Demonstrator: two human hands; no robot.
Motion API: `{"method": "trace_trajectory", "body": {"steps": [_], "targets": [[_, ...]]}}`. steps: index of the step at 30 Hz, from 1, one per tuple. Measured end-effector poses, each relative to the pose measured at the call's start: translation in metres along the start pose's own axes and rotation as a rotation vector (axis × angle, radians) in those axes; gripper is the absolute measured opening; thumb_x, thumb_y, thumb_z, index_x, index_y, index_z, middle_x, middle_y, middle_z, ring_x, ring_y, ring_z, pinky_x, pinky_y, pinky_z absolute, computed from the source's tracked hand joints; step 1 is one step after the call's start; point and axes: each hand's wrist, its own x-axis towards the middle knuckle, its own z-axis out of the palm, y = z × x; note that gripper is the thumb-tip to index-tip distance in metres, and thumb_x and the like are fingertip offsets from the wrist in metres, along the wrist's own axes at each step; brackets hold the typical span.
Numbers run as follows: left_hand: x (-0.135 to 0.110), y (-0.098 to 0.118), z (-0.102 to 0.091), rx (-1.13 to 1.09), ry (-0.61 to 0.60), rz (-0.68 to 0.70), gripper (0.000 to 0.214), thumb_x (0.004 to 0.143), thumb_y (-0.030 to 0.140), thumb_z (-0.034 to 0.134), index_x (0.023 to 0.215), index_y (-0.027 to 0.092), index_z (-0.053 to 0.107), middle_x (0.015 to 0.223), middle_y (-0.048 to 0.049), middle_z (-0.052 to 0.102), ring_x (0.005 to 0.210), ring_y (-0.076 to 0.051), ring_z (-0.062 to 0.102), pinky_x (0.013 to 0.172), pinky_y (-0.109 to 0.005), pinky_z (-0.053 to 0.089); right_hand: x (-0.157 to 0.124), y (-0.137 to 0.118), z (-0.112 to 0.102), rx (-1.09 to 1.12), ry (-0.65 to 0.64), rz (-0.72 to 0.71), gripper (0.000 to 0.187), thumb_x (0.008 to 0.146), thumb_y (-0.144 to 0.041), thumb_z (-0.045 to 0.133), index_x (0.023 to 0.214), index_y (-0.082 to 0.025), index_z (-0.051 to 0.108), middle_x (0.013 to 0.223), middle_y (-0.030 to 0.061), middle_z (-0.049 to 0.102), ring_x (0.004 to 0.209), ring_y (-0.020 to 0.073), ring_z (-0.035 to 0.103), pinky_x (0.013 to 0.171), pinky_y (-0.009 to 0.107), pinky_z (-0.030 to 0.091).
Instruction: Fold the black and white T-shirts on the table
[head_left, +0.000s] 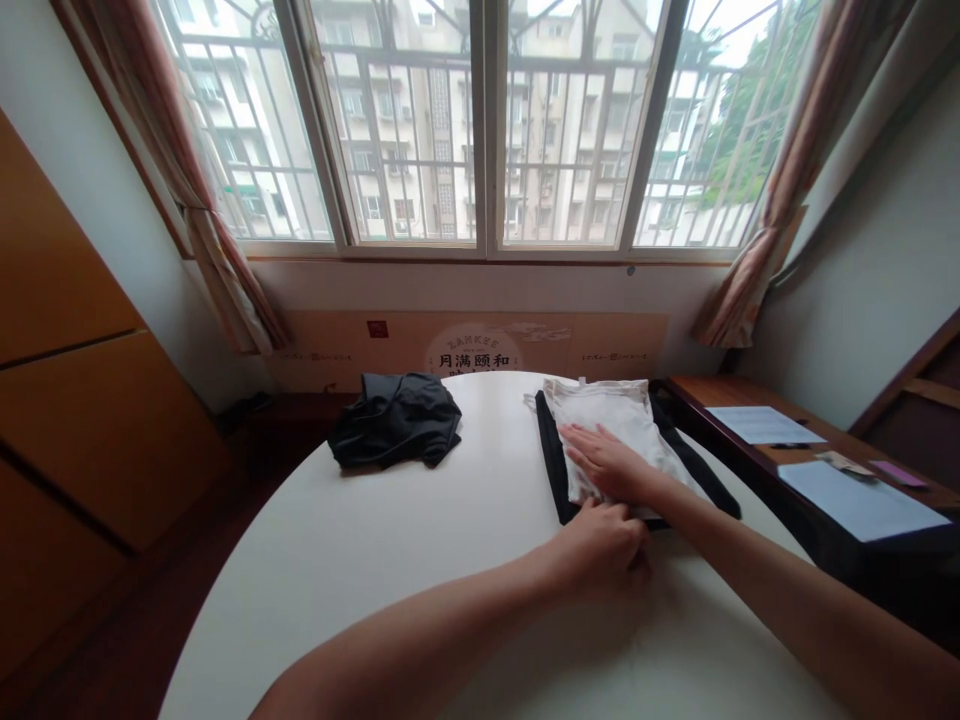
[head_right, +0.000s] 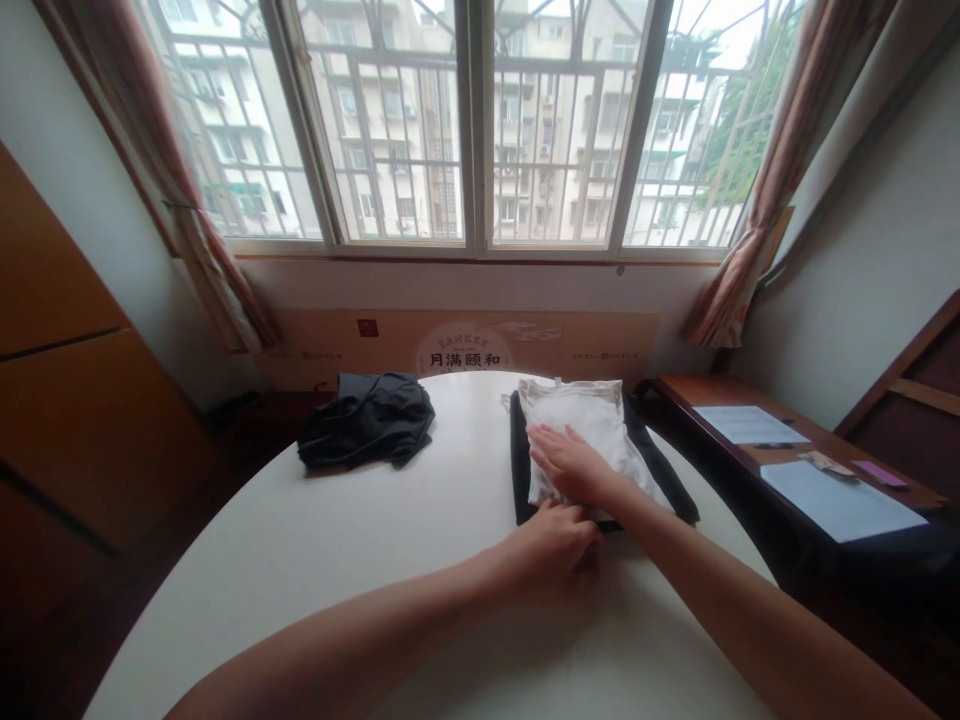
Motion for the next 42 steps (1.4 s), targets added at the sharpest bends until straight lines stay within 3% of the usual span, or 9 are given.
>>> {"method": "trace_trajectory", "body": {"steps": [8, 12, 15, 19, 22, 25, 28, 36, 42], "targets": [[-0.007, 0.003, 0.001, -0.014, 0.076, 0.01, 0.01, 0.085, 0.029, 0.068, 0.09, 0.022, 0.073, 0.091, -0.0146, 0.073, 0.083, -0.031, 0.069, 0.085, -0.049, 0.053, -0.055, 0.049, -0.006, -0.125, 0.021, 0.398, 0.062, 0.11, -0.038, 0.022, 0.165, -0.014, 0.035, 0.171, 0.0188, 0.03, 0.159, 0.0345, 0.029, 0.122, 0.07, 0.026], [-0.011, 0.007, -0.004, -0.072, 0.146, 0.028, 0.008, 0.088, 0.025, 0.066, 0.083, 0.026, 0.071, 0.085, -0.0076, 0.072, 0.078, -0.027, 0.069, 0.083, -0.044, 0.055, -0.062, 0.042, -0.012, -0.207, 0.01, 0.429, 0.057, 0.109, -0.037, 0.025, 0.158, -0.02, 0.047, 0.167, 0.02, 0.039, 0.157, 0.0394, 0.031, 0.117, 0.081, 0.02], [-0.013, -0.002, -0.025, -0.21, 0.144, 0.001, 0.02, 0.094, 0.029, 0.059, 0.075, 0.026, 0.064, 0.079, -0.0068, 0.069, 0.075, -0.025, 0.067, 0.078, -0.039, 0.055, -0.062, 0.017, -0.016, -0.254, 0.104, 0.372, 0.055, 0.105, -0.04, 0.037, 0.154, -0.019, 0.054, 0.161, 0.0236, 0.048, 0.155, 0.0439, 0.035, 0.116, 0.083, 0.018], [-0.026, -0.051, -0.077, -0.241, 0.384, -0.311, 0.018, 0.096, 0.028, 0.055, 0.078, 0.024, 0.058, 0.085, -0.0071, 0.066, 0.086, -0.025, 0.065, 0.091, -0.037, 0.053, -0.059, -0.035, -0.02, -0.172, 0.123, 0.217, 0.055, 0.102, -0.04, 0.045, 0.15, -0.015, 0.057, 0.16, 0.023, 0.049, 0.154, 0.0406, 0.037, 0.121, 0.07, 0.025], [-0.054, -0.103, -0.11, -0.143, 0.579, -0.681, 0.024, 0.081, 0.023, 0.075, 0.082, 0.023, 0.051, 0.104, -0.0083, 0.061, 0.117, -0.03, 0.058, 0.111, -0.038, 0.041, -0.057, -0.081, -0.017, -0.084, 0.064, 0.097, 0.051, 0.101, -0.036, 0.046, 0.145, -0.015, 0.061, 0.159, 0.0215, 0.052, 0.153, 0.0387, 0.039, 0.123, 0.067, 0.025], [-0.086, -0.141, -0.122, -0.066, 0.669, -1.011, 0.048, 0.07, 0.009, 0.078, 0.074, 0.023, 0.032, 0.105, -0.0088, 0.056, 0.137, -0.04, 0.04, 0.121, -0.05, 0.025, -0.054, -0.122, -0.009, -0.016, 0.002, -0.047, 0.047, 0.099, -0.031, 0.05, 0.141, -0.015, 0.064, 0.155, 0.022, 0.056, 0.151, 0.037, 0.043, 0.125, 0.065, 0.023], [-0.103, -0.153, -0.119, -0.04, 0.657, -1.072, 0.044, 0.077, 0.003, 0.066, 0.072, 0.022, 0.028, 0.098, -0.0094, 0.056, 0.133, -0.041, 0.043, 0.119, -0.057, 0.025, -0.054, -0.146, -0.001, 0.003, -0.023, -0.096, 0.044, 0.099, -0.027, 0.049, 0.139, -0.014, 0.063, 0.151, 0.0241, 0.058, 0.148, 0.0369, 0.047, 0.125, 0.067, 0.022], [-0.068, -0.12, -0.137, 0.016, 0.645, -0.938, 0.013, 0.095, 0.019, 0.056, 0.082, 0.019, 0.055, 0.09, -0.0076, 0.062, 0.099, -0.026, 0.061, 0.095, -0.034, 0.043, -0.059, -0.138, 0.012, 0.174, 0.07, -0.083, 0.039, 0.098, -0.025, 0.051, 0.135, -0.018, 0.063, 0.146, 0.0193, 0.063, 0.143, 0.0346, 0.053, 0.127, 0.066, 0.02], [-0.047, -0.045, -0.153, -0.374, 0.311, -0.491, 0.026, 0.085, 0.029, 0.054, 0.061, 0.02, 0.048, 0.059, 0.0037, 0.042, 0.059, -0.013, 0.04, 0.057, -0.028, 0.028, -0.054, -0.122, 0.019, 0.669, 0.406, 0.062, 0.071, 0.093, -0.039, 0.063, 0.156, -0.019, 0.037, 0.143, 0.0188, 0.064, 0.131, 0.0342, 0.063, 0.11, 0.052, 0.052]]}}
